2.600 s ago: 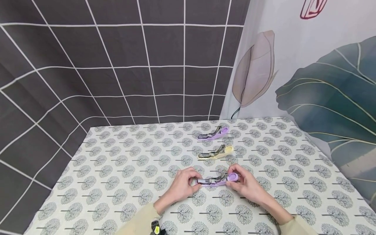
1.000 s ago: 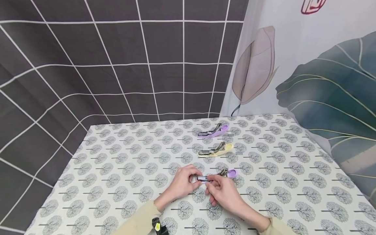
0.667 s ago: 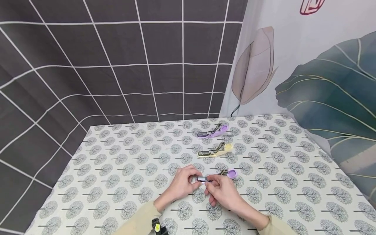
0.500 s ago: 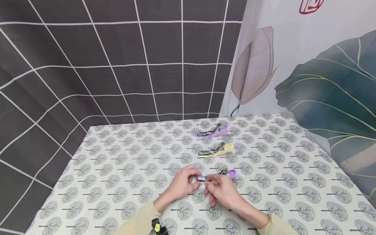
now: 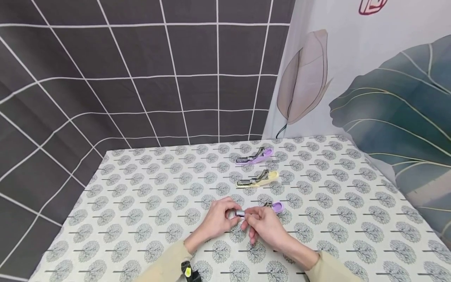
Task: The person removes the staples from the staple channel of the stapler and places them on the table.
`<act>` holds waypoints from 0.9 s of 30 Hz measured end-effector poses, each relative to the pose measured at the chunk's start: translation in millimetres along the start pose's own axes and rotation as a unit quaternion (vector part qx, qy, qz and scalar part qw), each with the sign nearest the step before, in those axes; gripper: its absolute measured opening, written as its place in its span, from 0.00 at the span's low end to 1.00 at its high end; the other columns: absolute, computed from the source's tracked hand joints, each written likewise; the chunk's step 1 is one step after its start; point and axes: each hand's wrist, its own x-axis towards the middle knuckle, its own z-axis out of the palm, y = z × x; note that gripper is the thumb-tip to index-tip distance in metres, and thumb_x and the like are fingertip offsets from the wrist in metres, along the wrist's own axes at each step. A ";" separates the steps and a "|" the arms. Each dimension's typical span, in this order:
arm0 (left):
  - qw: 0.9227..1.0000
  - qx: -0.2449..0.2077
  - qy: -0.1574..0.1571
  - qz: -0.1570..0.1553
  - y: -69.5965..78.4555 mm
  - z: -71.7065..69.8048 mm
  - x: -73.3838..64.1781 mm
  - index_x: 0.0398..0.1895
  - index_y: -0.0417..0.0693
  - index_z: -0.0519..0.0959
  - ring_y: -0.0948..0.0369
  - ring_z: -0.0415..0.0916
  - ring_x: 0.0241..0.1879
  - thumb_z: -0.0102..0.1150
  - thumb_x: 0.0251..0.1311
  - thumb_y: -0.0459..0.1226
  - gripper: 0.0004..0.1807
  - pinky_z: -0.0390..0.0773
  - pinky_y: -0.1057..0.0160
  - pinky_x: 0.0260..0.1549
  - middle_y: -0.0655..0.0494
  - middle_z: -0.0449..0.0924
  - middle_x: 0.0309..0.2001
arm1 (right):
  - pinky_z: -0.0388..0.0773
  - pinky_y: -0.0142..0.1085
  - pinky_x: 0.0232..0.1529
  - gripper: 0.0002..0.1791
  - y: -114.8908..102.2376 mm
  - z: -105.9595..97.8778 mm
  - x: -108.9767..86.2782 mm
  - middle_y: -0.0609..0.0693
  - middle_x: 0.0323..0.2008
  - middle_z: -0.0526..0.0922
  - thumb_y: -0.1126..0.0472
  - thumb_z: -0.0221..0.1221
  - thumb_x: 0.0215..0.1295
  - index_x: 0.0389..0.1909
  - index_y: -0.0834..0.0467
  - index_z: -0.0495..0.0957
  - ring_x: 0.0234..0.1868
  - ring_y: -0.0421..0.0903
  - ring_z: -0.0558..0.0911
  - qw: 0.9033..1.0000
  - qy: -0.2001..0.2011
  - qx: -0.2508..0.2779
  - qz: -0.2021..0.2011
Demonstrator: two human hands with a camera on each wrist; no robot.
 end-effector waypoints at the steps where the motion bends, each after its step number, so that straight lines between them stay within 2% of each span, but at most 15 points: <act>1: 1.000 -0.002 -0.001 -0.001 -0.1 -0.3 0.0 0.38 0.44 0.86 0.71 0.65 0.24 0.74 0.47 0.27 0.14 0.69 0.70 0.23 0.64 0.78 0.31 | 0.80 0.35 0.19 0.21 0.2 0.4 0.0 0.59 0.29 0.83 0.71 0.51 0.71 0.57 0.84 0.64 0.17 0.40 0.76 1.000 0.003 0.006 0.001; 4: 1.000 0.002 -0.002 -0.001 0.0 -1.2 0.1 0.38 0.45 0.86 0.71 0.65 0.24 0.74 0.47 0.28 0.13 0.69 0.70 0.24 0.64 0.78 0.31 | 0.79 0.35 0.19 0.19 1.1 1.9 0.1 0.58 0.29 0.83 0.72 0.50 0.72 0.55 0.83 0.65 0.18 0.40 0.76 1.000 0.012 0.017 0.000; 6: 1.000 0.009 0.000 0.000 -0.1 -1.2 0.4 0.38 0.45 0.86 0.71 0.64 0.23 0.75 0.47 0.28 0.13 0.68 0.70 0.24 0.64 0.78 0.31 | 0.80 0.36 0.19 0.17 2.6 2.9 0.5 0.58 0.29 0.82 0.72 0.51 0.71 0.54 0.81 0.66 0.18 0.41 0.76 1.000 0.019 0.005 -0.008; 9: 1.000 0.015 0.002 0.002 0.3 -1.3 0.5 0.37 0.45 0.86 0.72 0.64 0.22 0.75 0.47 0.29 0.12 0.67 0.70 0.24 0.63 0.78 0.30 | 0.80 0.39 0.18 0.14 5.9 4.7 1.6 0.57 0.27 0.82 0.73 0.53 0.69 0.51 0.79 0.68 0.17 0.43 0.77 0.998 0.032 -0.038 -0.024; 14: 1.000 0.011 0.002 0.000 0.6 -1.4 0.1 0.37 0.45 0.86 0.72 0.63 0.22 0.76 0.47 0.30 0.12 0.66 0.70 0.23 0.63 0.78 0.30 | 0.79 0.40 0.16 0.12 10.0 7.3 3.3 0.54 0.25 0.82 0.74 0.55 0.66 0.48 0.77 0.71 0.14 0.47 0.79 0.989 0.051 -0.124 -0.059; 20: 1.000 0.020 0.006 0.001 0.6 -2.9 -0.2 0.38 0.45 0.86 0.71 0.64 0.22 0.76 0.47 0.31 0.13 0.66 0.69 0.27 0.63 0.78 0.31 | 0.79 0.39 0.15 0.12 10.6 11.6 5.8 0.53 0.24 0.82 0.74 0.57 0.65 0.46 0.76 0.73 0.13 0.47 0.79 0.984 0.061 -0.149 -0.073; 27: 1.000 0.027 0.007 0.011 0.7 0.1 1.6 0.38 0.46 0.87 0.72 0.64 0.22 0.76 0.47 0.31 0.13 0.65 0.69 0.30 0.65 0.78 0.31 | 0.76 0.37 0.12 0.15 9.0 11.5 2.2 0.49 0.21 0.81 0.74 0.60 0.62 0.47 0.77 0.74 0.11 0.44 0.77 0.973 0.096 -0.192 -0.083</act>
